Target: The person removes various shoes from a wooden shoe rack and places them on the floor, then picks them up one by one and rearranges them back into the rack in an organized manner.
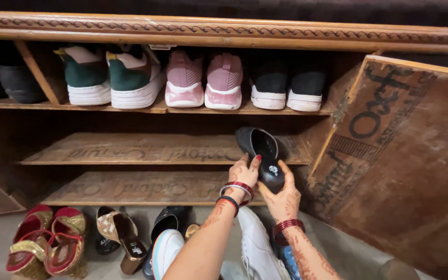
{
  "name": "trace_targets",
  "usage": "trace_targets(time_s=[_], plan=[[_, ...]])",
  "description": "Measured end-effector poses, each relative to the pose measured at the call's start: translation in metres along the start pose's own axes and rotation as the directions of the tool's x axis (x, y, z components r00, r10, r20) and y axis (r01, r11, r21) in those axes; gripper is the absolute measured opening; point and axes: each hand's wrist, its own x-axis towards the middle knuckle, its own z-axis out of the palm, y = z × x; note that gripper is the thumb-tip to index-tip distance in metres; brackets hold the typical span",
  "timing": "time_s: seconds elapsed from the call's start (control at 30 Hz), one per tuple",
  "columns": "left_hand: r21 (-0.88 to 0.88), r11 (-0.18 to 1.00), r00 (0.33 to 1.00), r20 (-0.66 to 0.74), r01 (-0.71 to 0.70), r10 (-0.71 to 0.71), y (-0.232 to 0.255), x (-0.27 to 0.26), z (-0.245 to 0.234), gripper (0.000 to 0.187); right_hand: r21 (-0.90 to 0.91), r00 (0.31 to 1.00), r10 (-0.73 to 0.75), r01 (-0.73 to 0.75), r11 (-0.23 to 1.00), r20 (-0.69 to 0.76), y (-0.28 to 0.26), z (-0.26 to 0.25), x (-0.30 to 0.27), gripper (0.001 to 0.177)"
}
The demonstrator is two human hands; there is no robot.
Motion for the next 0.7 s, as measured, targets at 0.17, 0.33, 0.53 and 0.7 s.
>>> trace_targets(time_s=[0.17,0.33,0.53,0.7], plan=[[0.255,0.954,0.953,0.292,-0.154,0.076,-0.039,0.043,0.038,0.067,-0.096,0.999,0.013,-0.018,0.995,-0.048,0.015,0.01,0.029,0.078],[0.386,0.902,0.943,0.327,-0.191,0.06,-0.046,0.07,0.061,0.062,-0.18,0.979,-0.196,0.182,0.967,-0.062,0.037,0.016,0.047,0.082],[0.381,0.912,0.929,0.37,-0.15,-0.002,-0.032,0.085,0.079,0.065,-0.18,0.97,-0.232,0.217,0.959,-0.066,0.073,0.016,0.073,0.083],[0.429,0.892,0.911,0.408,-0.14,-0.053,-0.02,0.083,0.081,0.064,-0.264,0.967,-0.231,0.197,0.944,-0.104,0.09,0.019,0.094,0.085]])
